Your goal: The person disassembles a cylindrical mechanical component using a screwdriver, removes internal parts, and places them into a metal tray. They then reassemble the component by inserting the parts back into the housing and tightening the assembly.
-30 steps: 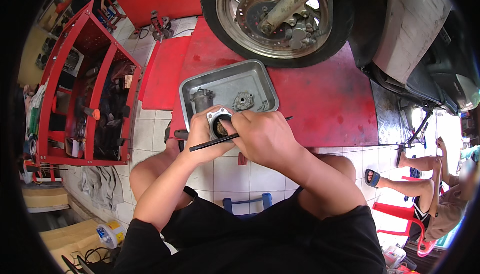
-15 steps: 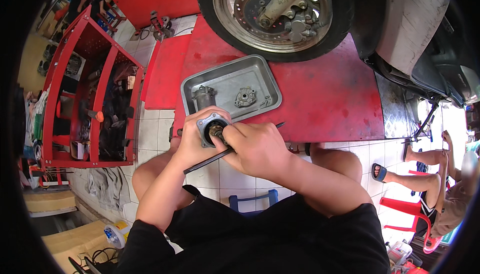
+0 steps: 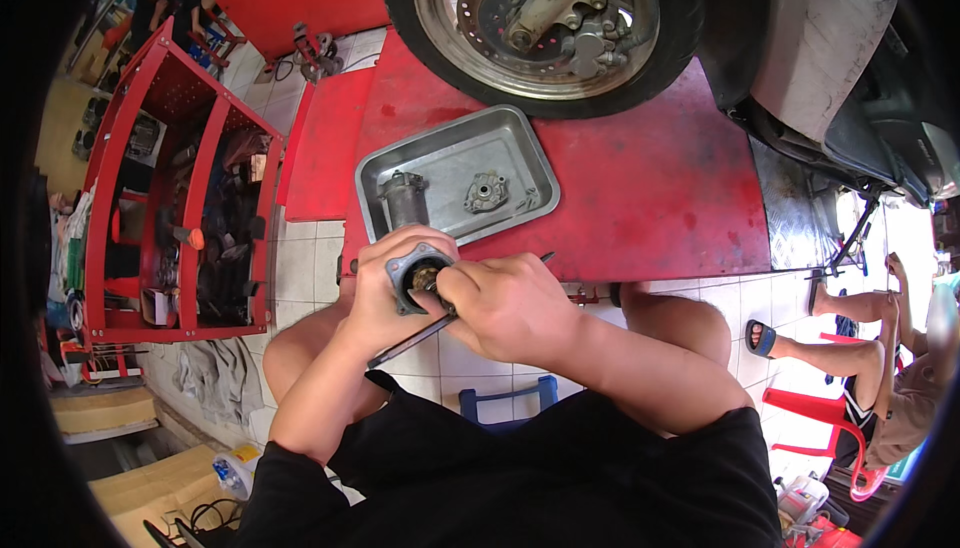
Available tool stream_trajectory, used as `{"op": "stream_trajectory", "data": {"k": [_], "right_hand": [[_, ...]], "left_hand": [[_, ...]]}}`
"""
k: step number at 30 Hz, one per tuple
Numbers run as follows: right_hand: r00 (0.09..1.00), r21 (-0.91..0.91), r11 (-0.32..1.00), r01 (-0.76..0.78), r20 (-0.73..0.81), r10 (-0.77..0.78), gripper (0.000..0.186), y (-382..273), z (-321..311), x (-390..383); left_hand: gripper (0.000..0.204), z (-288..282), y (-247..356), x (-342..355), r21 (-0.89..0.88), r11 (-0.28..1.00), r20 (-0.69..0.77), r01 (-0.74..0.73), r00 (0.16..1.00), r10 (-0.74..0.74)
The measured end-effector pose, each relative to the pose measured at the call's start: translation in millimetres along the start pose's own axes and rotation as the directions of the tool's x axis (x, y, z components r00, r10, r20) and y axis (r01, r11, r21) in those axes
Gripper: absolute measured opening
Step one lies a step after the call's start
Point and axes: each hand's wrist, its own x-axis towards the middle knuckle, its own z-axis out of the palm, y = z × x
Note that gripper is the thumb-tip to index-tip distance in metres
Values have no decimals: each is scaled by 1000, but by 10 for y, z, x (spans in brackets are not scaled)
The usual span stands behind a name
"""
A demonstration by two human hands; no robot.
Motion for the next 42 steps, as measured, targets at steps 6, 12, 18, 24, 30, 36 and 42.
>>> {"op": "stream_trajectory", "data": {"k": [6, 12, 18, 24, 30, 36, 42], "right_hand": [[998, 38, 998, -57, 36, 55, 26, 22, 61, -44], [997, 51, 998, -35, -73, 39, 28, 1, 48, 17], [998, 82, 995, -62, -28, 65, 28, 130, 68, 53], [785, 407, 757, -511, -139, 604, 37, 805, -150, 329], [774, -301, 765, -570, 116, 622, 46, 1285, 475, 276], [730, -428, 762, -485, 281, 623, 66, 1381, 736, 291], [670, -399, 739, -542, 325, 667, 75, 1467, 711, 275]], "left_hand": [[40, 65, -39, -60, -72, 995, 20, 69, 998, -68], [40, 43, -29, 17, -52, 997, 7, 52, 999, -51], [40, 34, -19, 11, -77, 986, -20, 148, 989, -150], [43, -33, -103, 3, -634, 581, -80, 510, 704, -705], [54, -175, -275, -37, -748, 441, 31, 496, 689, -724], [66, -101, -315, -40, -565, 677, -120, 471, 766, -632], [68, -124, -251, -17, -667, 596, -75, 447, 755, -651]]}}
